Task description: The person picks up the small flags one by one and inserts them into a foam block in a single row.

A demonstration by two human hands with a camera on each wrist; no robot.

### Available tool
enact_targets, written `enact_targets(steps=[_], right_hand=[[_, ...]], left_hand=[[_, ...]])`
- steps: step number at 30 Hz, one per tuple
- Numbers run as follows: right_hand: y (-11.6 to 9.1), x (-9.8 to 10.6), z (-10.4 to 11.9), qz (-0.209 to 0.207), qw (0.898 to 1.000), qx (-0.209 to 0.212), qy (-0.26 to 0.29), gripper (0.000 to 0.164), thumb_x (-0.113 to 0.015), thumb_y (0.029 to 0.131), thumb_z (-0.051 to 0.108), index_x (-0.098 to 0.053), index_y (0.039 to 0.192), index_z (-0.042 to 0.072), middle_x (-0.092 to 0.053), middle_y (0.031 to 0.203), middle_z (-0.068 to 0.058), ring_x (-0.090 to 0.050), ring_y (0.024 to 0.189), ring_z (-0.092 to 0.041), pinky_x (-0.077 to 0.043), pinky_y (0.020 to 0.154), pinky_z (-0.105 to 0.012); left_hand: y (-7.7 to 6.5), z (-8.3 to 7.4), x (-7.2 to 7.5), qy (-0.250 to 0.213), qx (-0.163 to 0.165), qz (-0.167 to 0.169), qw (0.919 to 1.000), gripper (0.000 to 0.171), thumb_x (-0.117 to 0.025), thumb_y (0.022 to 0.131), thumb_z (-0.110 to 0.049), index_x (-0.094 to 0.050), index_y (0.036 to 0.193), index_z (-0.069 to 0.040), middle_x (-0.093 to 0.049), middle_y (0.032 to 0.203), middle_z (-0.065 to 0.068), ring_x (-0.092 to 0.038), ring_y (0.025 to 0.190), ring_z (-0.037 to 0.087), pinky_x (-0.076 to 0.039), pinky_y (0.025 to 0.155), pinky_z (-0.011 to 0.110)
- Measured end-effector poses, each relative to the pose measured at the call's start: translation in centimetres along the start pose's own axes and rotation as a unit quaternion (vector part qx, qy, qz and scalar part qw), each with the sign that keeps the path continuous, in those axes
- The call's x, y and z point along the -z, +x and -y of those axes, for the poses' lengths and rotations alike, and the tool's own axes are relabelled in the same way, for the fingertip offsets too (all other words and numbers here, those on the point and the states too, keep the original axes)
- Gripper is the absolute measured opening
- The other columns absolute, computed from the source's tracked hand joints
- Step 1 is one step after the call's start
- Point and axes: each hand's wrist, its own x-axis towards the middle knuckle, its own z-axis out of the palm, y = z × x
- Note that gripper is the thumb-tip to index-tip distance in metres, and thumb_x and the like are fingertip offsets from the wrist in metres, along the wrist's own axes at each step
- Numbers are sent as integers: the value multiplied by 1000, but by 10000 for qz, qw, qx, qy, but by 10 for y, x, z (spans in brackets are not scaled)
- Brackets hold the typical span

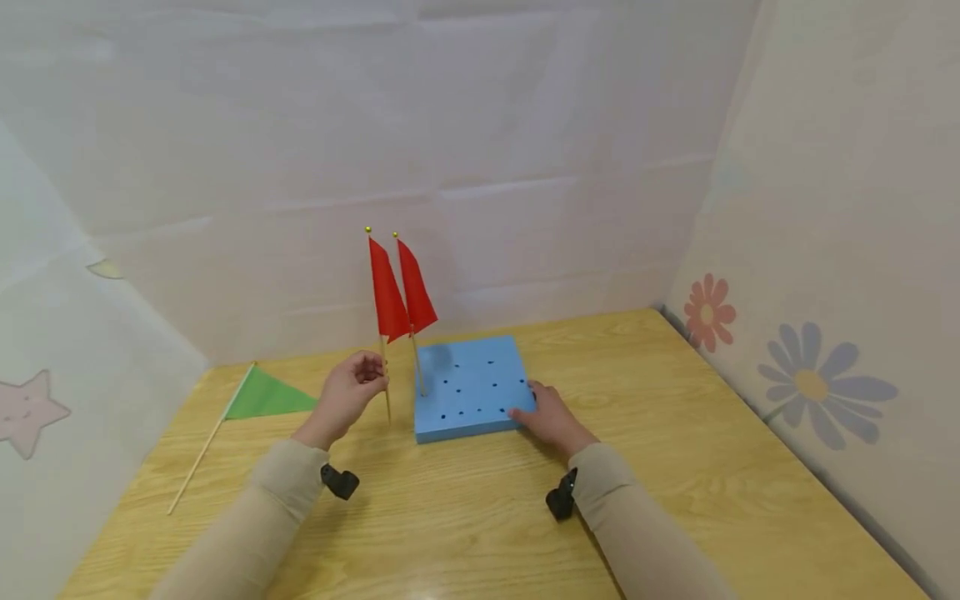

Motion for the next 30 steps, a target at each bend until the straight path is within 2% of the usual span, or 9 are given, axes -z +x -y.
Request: enact_targets(steps=[8, 12, 22, 30], right_hand=[[2, -2, -1, -43, 9999, 113, -120, 72, -64, 104, 22, -27, 154, -15, -33, 151, -41, -37, 139, -54, -35, 112, -62], [4, 0, 0, -56, 9999, 71, -130, 73, -64, 104, 22, -27, 154, -15, -33, 151, -41, -36, 140, -54, -34, 113, -62], [2, -2, -2, -91, 9999, -132, 15, 72, -65, 103, 20, -27, 155, -13, -33, 152, -40, -35, 142, -53, -32, 114, -62], [4, -2, -3, -111, 9999, -85, -19, 73, -65, 103, 22, -27, 155, -13, -34, 152, -40, -37, 141, -53, -34, 114, -61]], left_hand=[[15, -9, -22, -33, -304, -118, 9995, 18, -65, 94, 4, -64, 112, 2, -65, 102, 13, -61, 97, 26, -53, 86, 36], [23, -12, -32, -141, -423, -74, 9990, 18, -65, 95, 5, -64, 112, 1, -66, 105, 19, -62, 98, 27, -54, 88, 38], [33, -17, -54, -82, -351, 120, 9993, 17, -66, 95, 2, -63, 112, 2, -64, 102, 10, -60, 98, 26, -55, 88, 39], [41, -13, -70, -129, -577, -123, 9982, 12, -65, 94, 4, -62, 105, 0, -64, 97, 10, -61, 95, 27, -55, 83, 38]])
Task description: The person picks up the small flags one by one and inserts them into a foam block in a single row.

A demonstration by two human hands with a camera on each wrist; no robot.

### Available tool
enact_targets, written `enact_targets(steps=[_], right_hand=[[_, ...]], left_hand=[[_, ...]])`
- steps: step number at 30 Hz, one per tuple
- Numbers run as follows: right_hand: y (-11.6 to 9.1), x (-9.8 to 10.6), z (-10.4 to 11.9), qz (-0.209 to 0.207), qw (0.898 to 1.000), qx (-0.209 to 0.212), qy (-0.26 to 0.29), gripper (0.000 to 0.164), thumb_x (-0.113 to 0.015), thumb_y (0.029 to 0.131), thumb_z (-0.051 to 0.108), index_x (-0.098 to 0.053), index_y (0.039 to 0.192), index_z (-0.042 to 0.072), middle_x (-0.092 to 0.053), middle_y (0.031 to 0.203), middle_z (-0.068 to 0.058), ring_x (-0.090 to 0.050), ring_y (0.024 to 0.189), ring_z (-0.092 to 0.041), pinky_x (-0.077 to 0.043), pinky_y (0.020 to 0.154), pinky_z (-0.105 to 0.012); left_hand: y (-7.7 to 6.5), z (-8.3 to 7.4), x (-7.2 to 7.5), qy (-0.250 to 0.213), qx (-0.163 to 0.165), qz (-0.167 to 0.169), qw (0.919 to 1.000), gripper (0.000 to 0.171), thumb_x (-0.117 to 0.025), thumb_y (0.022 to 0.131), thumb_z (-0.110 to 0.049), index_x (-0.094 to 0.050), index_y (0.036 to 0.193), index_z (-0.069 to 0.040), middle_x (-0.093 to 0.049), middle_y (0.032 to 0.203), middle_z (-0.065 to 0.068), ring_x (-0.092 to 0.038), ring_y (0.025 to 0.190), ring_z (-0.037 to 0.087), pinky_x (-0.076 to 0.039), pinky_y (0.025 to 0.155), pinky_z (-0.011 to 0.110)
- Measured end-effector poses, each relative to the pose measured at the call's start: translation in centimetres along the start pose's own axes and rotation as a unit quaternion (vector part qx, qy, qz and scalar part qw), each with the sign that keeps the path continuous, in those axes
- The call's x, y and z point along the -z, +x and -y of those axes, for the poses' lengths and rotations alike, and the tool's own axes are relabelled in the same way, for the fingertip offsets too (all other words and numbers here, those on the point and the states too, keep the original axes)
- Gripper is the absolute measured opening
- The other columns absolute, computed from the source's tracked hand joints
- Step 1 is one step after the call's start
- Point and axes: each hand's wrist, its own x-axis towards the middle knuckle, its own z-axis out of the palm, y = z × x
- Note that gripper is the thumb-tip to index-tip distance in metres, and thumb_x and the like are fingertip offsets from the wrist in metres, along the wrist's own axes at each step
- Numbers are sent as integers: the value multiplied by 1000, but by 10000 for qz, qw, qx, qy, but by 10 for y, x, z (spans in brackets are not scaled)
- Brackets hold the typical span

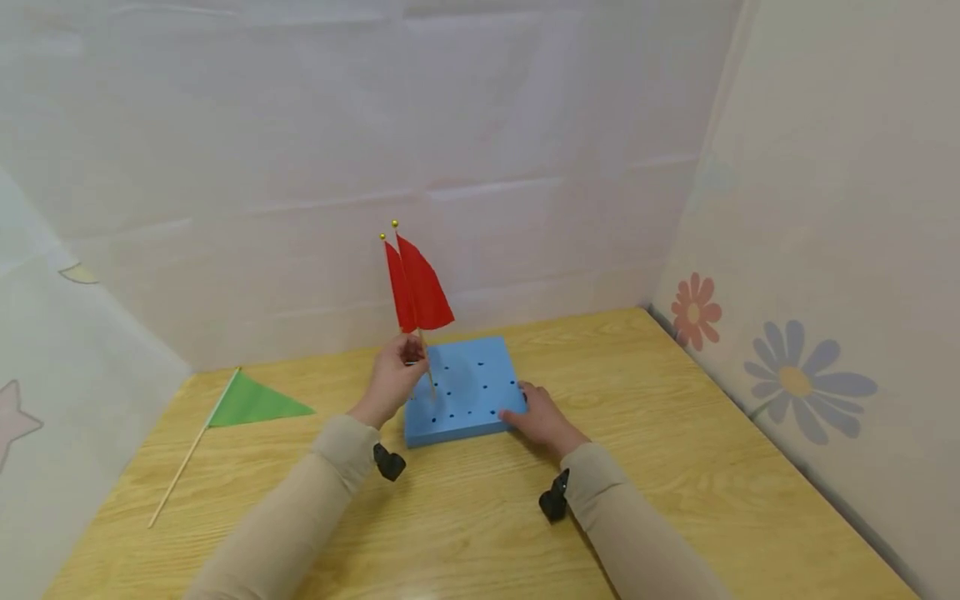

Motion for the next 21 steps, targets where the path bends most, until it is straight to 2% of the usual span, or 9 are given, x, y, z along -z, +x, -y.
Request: enact_targets(steps=[4, 10, 18, 21], right_hand=[[-2, 1, -1, -30, 10000, -5, 31, 73, -67, 102, 21, -28, 154, -14, -34, 151, -40, -38, 140, -53, -34, 113, -61], [-4, 1, 2, -50, 10000, -46, 33, 73, -67, 102, 21, -29, 154, -13, -36, 150, -40, -39, 140, -52, -34, 114, -60], [-6, 0, 3, -59, 10000, 26, 10, 71, -66, 102, 19, -29, 153, -15, -35, 152, -39, -39, 140, -53, -35, 114, -60], [-6, 0, 3, -54, 10000, 25, -8, 71, -66, 102, 19, -29, 153, -15, -35, 153, -39, -38, 140, -52, -35, 114, -59]], left_hand=[[1, 6, -11, 118, 21, -43, 9999, 12, -64, 94, 3, -62, 106, 1, -64, 97, 10, -61, 94, 27, -54, 77, 34], [2, 9, -20, 39, 33, -251, 9997, 15, -65, 95, 4, -62, 109, 5, -65, 98, 12, -62, 96, 29, -57, 80, 38], [3, 14, -28, -181, -82, -371, 9991, 12, -64, 96, 3, -61, 107, 3, -66, 104, 19, -64, 98, 30, -58, 88, 41], [4, 15, -31, -153, -151, -424, 9989, 12, -65, 96, 3, -61, 107, 3, -67, 103, 18, -65, 99, 31, -59, 88, 42]])
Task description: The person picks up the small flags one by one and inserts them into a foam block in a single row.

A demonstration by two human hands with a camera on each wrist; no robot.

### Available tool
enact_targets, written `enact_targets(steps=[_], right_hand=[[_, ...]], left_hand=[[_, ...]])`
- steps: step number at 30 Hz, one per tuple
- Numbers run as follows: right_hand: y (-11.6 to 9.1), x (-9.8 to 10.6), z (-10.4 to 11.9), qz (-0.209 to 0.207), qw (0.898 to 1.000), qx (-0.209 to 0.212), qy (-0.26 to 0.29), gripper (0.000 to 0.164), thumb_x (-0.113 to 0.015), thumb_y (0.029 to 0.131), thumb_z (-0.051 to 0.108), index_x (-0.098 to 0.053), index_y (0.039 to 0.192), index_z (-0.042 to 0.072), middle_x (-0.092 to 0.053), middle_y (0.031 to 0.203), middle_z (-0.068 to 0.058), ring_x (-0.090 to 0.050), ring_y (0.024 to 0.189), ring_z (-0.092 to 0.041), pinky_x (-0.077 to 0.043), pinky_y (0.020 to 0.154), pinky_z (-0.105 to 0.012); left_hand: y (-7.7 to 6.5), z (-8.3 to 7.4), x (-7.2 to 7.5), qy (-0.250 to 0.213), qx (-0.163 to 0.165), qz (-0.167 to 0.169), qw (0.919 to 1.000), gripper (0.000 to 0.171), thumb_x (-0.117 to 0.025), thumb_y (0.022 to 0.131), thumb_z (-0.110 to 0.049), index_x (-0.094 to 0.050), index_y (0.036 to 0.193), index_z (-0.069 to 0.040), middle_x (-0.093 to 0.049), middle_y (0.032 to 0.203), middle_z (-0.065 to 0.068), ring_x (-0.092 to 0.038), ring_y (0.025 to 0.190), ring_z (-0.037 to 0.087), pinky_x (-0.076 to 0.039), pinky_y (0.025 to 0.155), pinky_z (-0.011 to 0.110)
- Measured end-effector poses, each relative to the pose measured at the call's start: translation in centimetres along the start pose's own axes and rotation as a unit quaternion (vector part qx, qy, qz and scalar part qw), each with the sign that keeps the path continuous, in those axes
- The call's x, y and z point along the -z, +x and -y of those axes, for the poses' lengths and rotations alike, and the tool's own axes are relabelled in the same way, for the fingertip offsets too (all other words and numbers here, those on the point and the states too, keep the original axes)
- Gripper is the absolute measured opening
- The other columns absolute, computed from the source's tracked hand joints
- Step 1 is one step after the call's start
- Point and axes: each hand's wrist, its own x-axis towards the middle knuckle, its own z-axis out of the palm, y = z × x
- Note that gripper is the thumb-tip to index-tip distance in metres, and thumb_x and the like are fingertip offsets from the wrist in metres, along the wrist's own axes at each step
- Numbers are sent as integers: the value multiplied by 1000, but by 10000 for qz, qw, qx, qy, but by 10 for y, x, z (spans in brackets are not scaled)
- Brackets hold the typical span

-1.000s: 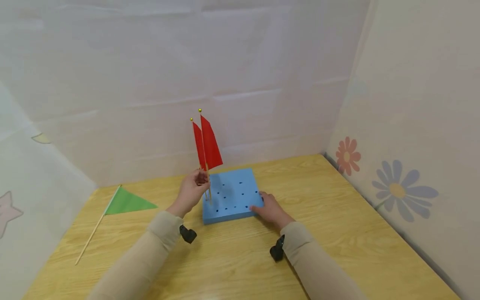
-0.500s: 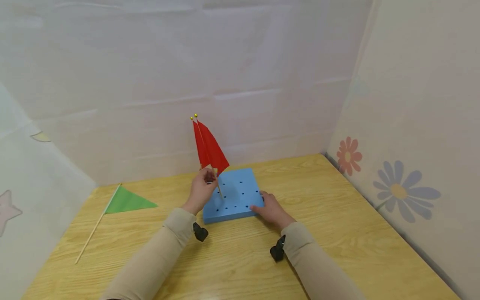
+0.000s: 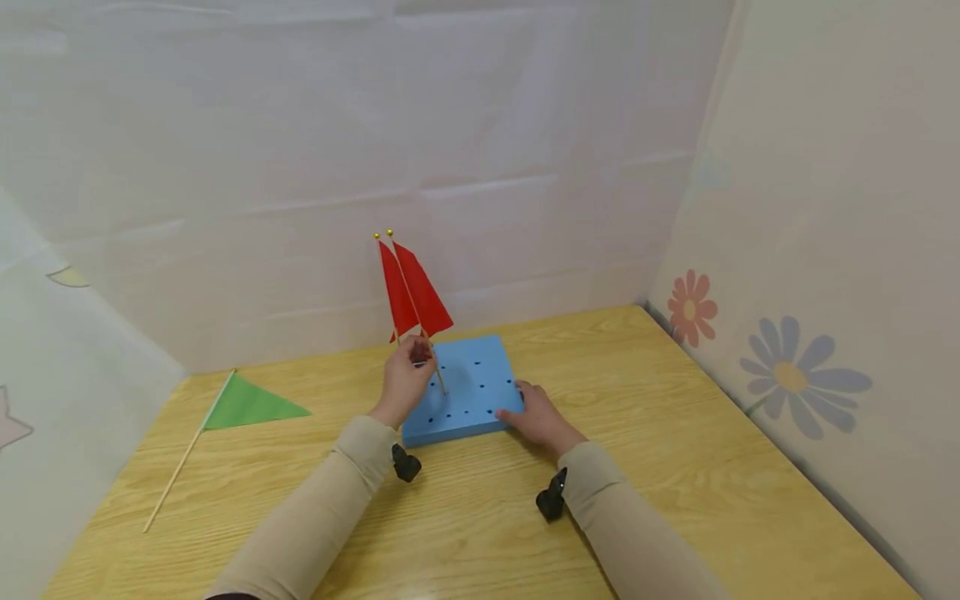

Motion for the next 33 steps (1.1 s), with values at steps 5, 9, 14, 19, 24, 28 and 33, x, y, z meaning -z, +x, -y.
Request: enact_targets(steps=[5, 9, 14, 19, 24, 28, 33], right_hand=[[1, 0, -1, -12, 10000, 10, -17, 71, -66, 102, 18, -29, 153, -15, -35, 152, -39, -38, 140, -52, -34, 114, -59], [1, 1, 0, -23, 10000, -23, -34, 71, -66, 102, 18, -29, 153, -15, -35, 152, -39, -38, 140, -52, -34, 114, -59], [1, 0, 0, -64, 10000, -66, 18, 71, -67, 102, 18, -30, 153, -15, -35, 152, -39, -38, 140, -52, -34, 115, -59], [1, -1, 0, -98, 9999, -32, 50, 71, -67, 102, 18, -31, 152, -16, -37, 151, -39, -38, 141, -51, -33, 115, -59], [-1, -1, -1, -61, 9999, -52, 121, 71, -68, 101, 19, -31, 152, -15, -39, 150, -37, -39, 140, -51, -34, 114, -59], [-3, -1, -1, -69, 9999, -50, 127, 71, -67, 102, 19, -31, 152, -15, -38, 150, -38, -39, 140, -51, -34, 114, -59], [-3, 1, -1, -81, 9999, -45, 111, 71, -67, 102, 19, -30, 153, -15, -37, 151, -38, -38, 141, -51, -34, 115, -59]], left_hand=[[0, 1, -3, 218, -104, -63, 9997, 11, -65, 95, 5, -63, 106, 4, -66, 98, 14, -66, 97, 31, -58, 88, 44], [-1, 4, -5, 422, -135, -13, 9990, 11, -65, 94, 5, -62, 104, 0, -66, 96, 11, -65, 95, 29, -58, 85, 42], [-2, 9, -8, 544, -148, 116, 9983, 12, -65, 94, 5, -63, 106, 4, -65, 97, 12, -65, 95, 30, -58, 85, 42], [-3, 13, -11, 643, -207, 147, 9976, 11, -65, 93, 6, -64, 104, 4, -66, 96, 12, -65, 94, 29, -58, 85, 43], [-5, 14, -12, 633, -301, 153, 9974, 10, -64, 92, 7, -64, 101, 2, -67, 94, 11, -67, 92, 28, -59, 81, 40], [-6, 14, -12, 665, -318, 206, 9971, 11, -64, 93, 7, -63, 101, 0, -67, 95, 11, -65, 92, 26, -59, 80, 38], [-6, 14, -14, 710, -412, 255, 9963, 11, -64, 94, 7, -62, 104, 4, -68, 98, 14, -66, 93, 27, -59, 81, 40]])
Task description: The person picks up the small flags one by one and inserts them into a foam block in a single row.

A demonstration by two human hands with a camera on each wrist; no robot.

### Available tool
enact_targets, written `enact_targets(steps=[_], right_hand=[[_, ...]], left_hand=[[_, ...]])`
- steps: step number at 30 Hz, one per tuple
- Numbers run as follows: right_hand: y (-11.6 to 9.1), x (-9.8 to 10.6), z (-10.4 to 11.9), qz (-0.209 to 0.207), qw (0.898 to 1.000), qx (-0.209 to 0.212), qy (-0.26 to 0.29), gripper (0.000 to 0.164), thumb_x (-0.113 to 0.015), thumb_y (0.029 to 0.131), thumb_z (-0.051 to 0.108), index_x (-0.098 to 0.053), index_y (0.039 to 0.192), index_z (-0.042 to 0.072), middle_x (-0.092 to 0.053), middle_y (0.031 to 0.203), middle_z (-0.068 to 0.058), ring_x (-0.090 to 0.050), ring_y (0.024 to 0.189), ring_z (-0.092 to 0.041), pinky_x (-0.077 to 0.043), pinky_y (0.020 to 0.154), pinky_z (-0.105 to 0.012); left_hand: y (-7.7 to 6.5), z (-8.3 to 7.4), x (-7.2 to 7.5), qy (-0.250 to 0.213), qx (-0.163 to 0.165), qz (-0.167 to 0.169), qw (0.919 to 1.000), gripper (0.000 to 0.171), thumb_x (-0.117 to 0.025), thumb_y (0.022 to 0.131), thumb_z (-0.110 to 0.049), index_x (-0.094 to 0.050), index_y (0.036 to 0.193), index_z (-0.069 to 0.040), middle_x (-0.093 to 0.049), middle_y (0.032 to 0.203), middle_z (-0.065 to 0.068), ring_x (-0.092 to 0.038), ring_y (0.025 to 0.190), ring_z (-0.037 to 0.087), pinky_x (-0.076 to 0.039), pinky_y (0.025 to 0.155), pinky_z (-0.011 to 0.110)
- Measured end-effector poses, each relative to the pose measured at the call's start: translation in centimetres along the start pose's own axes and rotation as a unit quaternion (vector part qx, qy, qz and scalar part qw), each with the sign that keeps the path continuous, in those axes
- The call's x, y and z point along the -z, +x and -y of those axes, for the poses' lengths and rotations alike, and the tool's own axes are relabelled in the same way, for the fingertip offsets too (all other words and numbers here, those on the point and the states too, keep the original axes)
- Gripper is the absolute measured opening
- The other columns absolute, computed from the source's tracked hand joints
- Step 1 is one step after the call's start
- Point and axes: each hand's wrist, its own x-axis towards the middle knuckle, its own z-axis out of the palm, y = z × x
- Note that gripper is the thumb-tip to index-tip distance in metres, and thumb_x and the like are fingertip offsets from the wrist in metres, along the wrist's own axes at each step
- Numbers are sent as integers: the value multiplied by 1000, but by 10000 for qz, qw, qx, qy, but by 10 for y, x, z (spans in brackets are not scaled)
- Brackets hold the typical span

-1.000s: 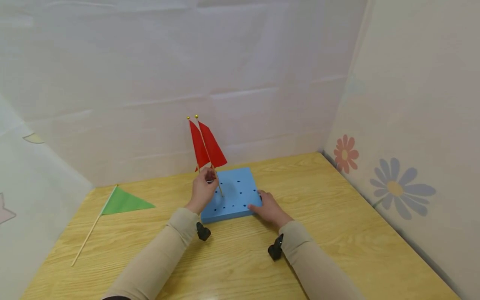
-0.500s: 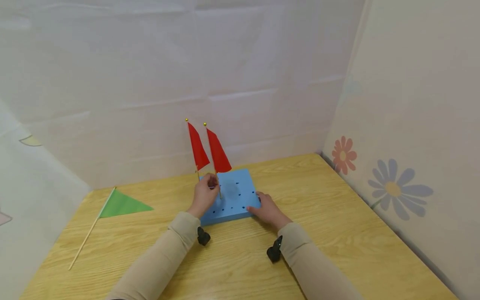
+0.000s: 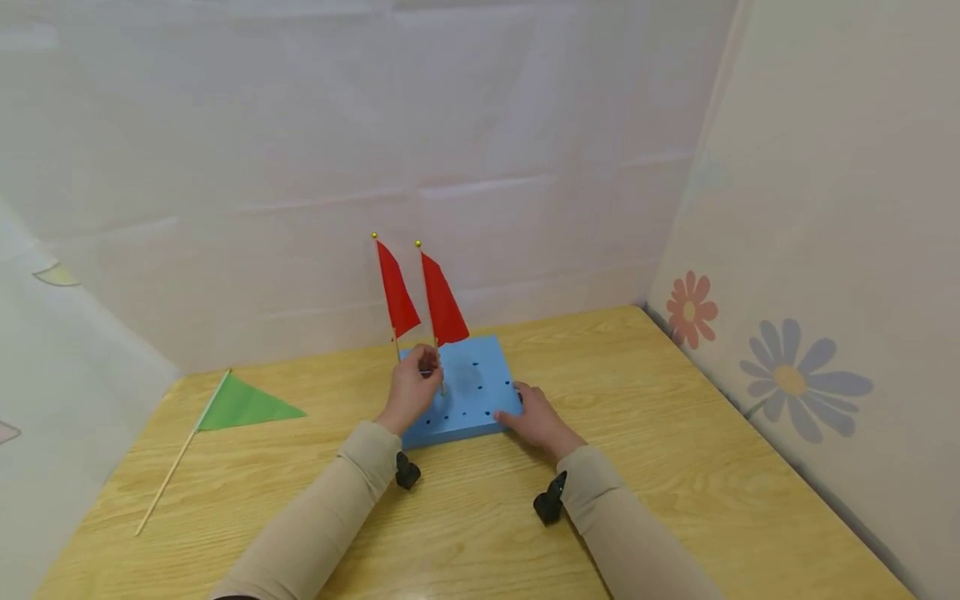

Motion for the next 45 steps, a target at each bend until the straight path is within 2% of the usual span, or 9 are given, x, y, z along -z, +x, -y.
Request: enact_targets(steps=[5, 9, 12, 18, 27, 31, 36, 45], right_hand=[[1, 1, 2, -11, 10000, -36, 4, 72, -67, 102, 20, -29, 153, -15, -35, 152, -39, -36, 142, -52, -32, 116, -59], [0, -2, 1, 14, 9999, -98, 126, 72, -67, 102, 19, -29, 154, -14, -34, 153, -38, -35, 143, -51, -31, 116, -59], [-1, -4, -1, 43, 9998, -76, 182, 72, -67, 102, 19, -30, 153, -14, -36, 152, -38, -36, 142, -51, -32, 115, -59], [-2, -6, -2, 27, 9999, 57, 131, 74, -69, 100, 20, -31, 151, -17, -38, 149, -39, -38, 140, -53, -35, 113, -61], [1, -4, -3, 81, 9999, 69, 74, 73, -67, 102, 20, -29, 153, -15, -35, 151, -40, -36, 141, -53, -35, 113, -61], [1, -3, -3, 81, 9998, 113, 136, 74, -68, 101, 20, -28, 153, -16, -35, 151, -40, -36, 141, -54, -35, 113, -61], [0, -2, -5, 49, 9998, 156, 91, 73, -67, 102, 18, -28, 153, -16, -35, 152, -40, -37, 140, -54, -36, 113, -61], [0, 0, -7, 83, 9998, 150, 72, 73, -66, 102, 19, -27, 154, -15, -35, 151, -40, -38, 140, -54, -36, 112, -61]], left_hand=[[0, -1, 1, 32, 54, 4, 10000, 14, -64, 94, 7, -62, 108, 7, -67, 97, 13, -66, 93, 28, -59, 83, 41], [-2, -1, 1, -45, 164, -13, 9999, 13, -63, 94, 7, -61, 106, 5, -65, 97, 12, -65, 93, 28, -59, 81, 39], [-6, -2, 2, -135, 346, -25, 9993, 16, -63, 95, 6, -60, 109, 2, -64, 104, 16, -64, 98, 29, -59, 84, 40], [-12, -7, 7, -344, 658, 37, 9972, 35, -64, 97, 2, -52, 130, 5, -57, 128, 25, -62, 113, 35, -55, 96, 48], [-18, -8, 14, -423, 902, 202, 9948, 55, -67, 98, -4, -41, 146, 8, -52, 137, 22, -56, 124, 37, -50, 104, 49], [-23, -2, 19, -569, 864, 152, 9945, 55, -68, 97, -4, -42, 145, 8, -53, 134, 23, -57, 120, 36, -50, 102, 50], [-27, 2, 25, -639, 597, 177, 9960, 48, -68, 97, -2, -47, 138, 8, -56, 127, 24, -59, 114, 35, -52, 98, 49], [-35, 0, 47, -848, 577, 25, 9947, 45, -69, 97, 0, -49, 137, 6, -57, 126, 25, -60, 113, 34, -51, 99, 49]])
